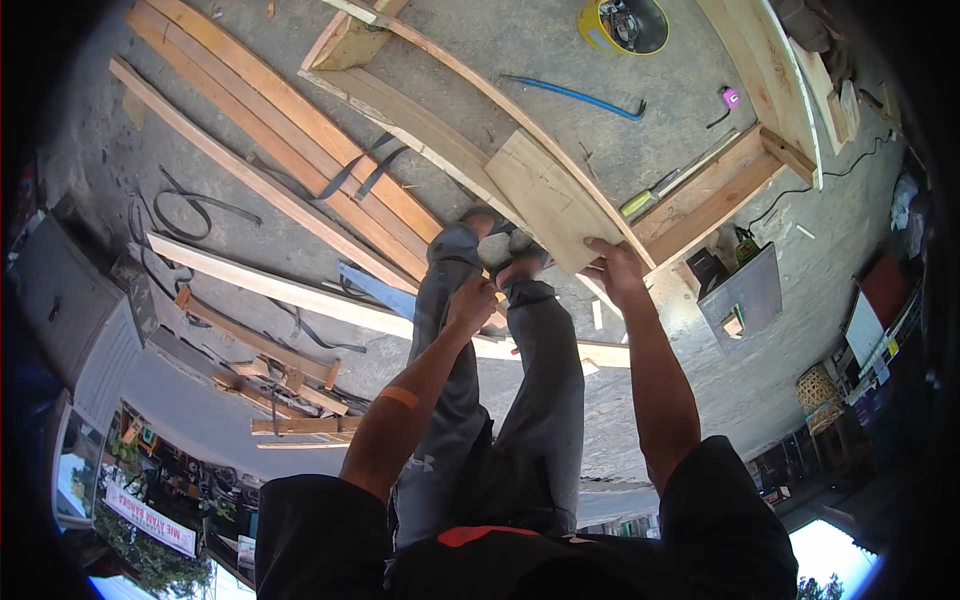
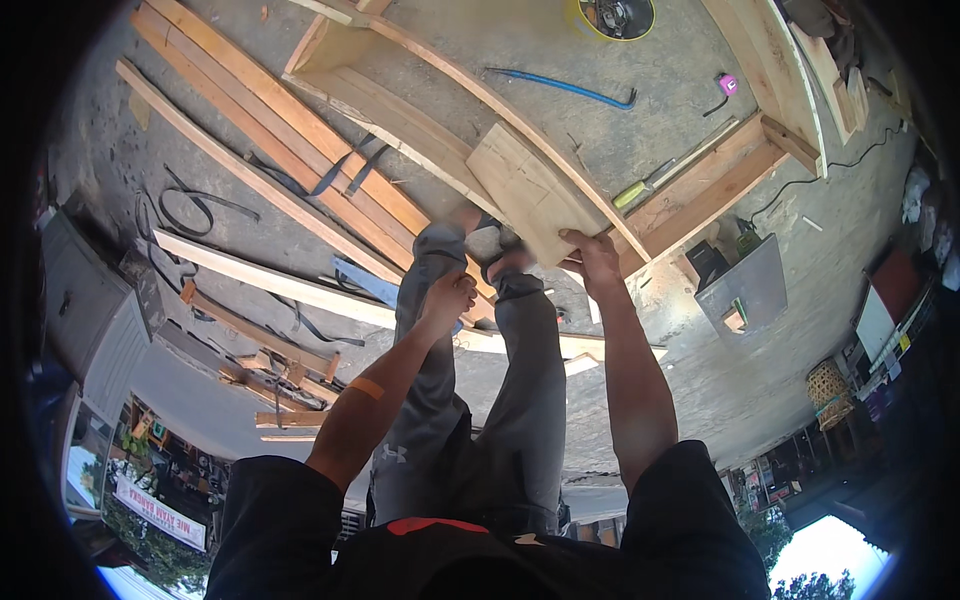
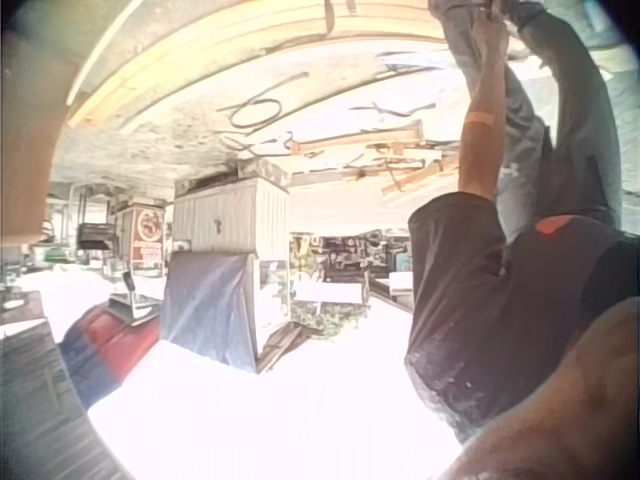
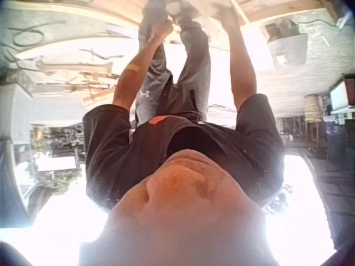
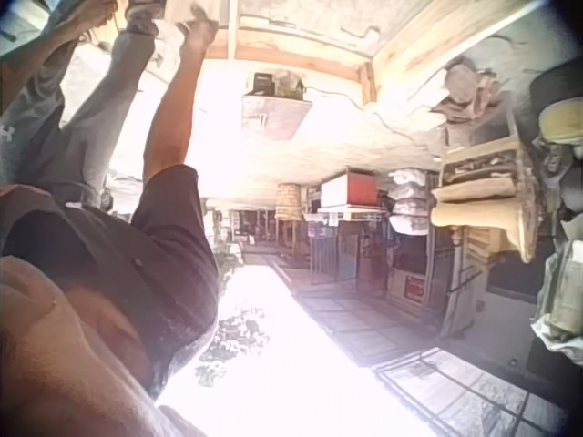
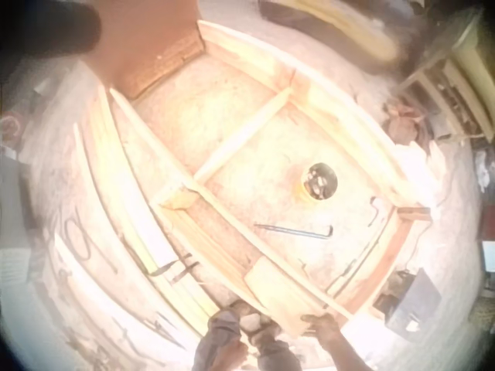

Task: The person assembles a wooden frame on the floor using a hammer and nails. They measure and mark a piece of wood with a tape measure and square, then cut it on a table saw. The person then hammers nails into the frame to secure the pieces together.

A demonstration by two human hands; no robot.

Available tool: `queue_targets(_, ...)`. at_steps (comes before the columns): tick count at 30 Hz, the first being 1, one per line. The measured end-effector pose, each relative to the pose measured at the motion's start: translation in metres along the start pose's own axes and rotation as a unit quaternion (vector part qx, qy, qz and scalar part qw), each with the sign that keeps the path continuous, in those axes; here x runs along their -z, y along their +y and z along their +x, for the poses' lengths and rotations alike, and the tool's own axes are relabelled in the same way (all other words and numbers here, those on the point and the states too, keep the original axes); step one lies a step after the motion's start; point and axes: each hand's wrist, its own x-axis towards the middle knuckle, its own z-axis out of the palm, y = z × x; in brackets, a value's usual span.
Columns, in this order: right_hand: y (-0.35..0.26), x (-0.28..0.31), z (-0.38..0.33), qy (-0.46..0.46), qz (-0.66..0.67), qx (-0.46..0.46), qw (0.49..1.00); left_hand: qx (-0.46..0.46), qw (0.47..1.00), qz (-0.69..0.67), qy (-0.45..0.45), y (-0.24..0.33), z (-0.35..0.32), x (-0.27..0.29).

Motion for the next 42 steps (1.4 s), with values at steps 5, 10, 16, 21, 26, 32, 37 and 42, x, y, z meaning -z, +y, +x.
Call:
queue_targets(5,0.028,0.033,-0.084,-0.073,0.140,-0.017,0.987,0.075,0.992,-0.093,-0.041,0.045,-0.041,-0.034)
queue_targets(10,0.081,0.038,-0.168,-0.168,0.063,-0.108,0.978,0.074,0.937,-0.313,-0.133,0.060,-0.081,-0.090)
queue_targets(16,0.144,0.035,-0.233,-0.210,-0.115,-0.154,0.959,0.080,0.980,0.096,0.154,0.047,-0.126,-0.119)
queue_targets(21,0.154,0.064,-0.281,-0.248,-0.091,-0.084,0.961,0.063,0.964,0.173,0.192,0.060,-0.181,-0.124)
queue_targets(26,0.159,0.147,-0.316,-0.110,-0.059,0.007,0.992,0.049,0.947,0.207,0.240,0.075,-0.255,-0.100)
queue_targets(32,0.146,0.279,-0.330,0.157,-0.107,0.073,0.979,-0.075,0.899,0.403,0.153,0.067,-0.269,-0.029)
queue_targets(37,-0.036,0.242,-0.535,0.313,-0.171,0.469,0.808,-0.007,0.941,0.320,0.108,0.022,-0.237,0.088)
queue_targets(42,-0.068,0.158,-0.763,0.217,0.096,0.914,0.330,0.055,0.974,0.173,0.137,0.035,-0.284,0.100)
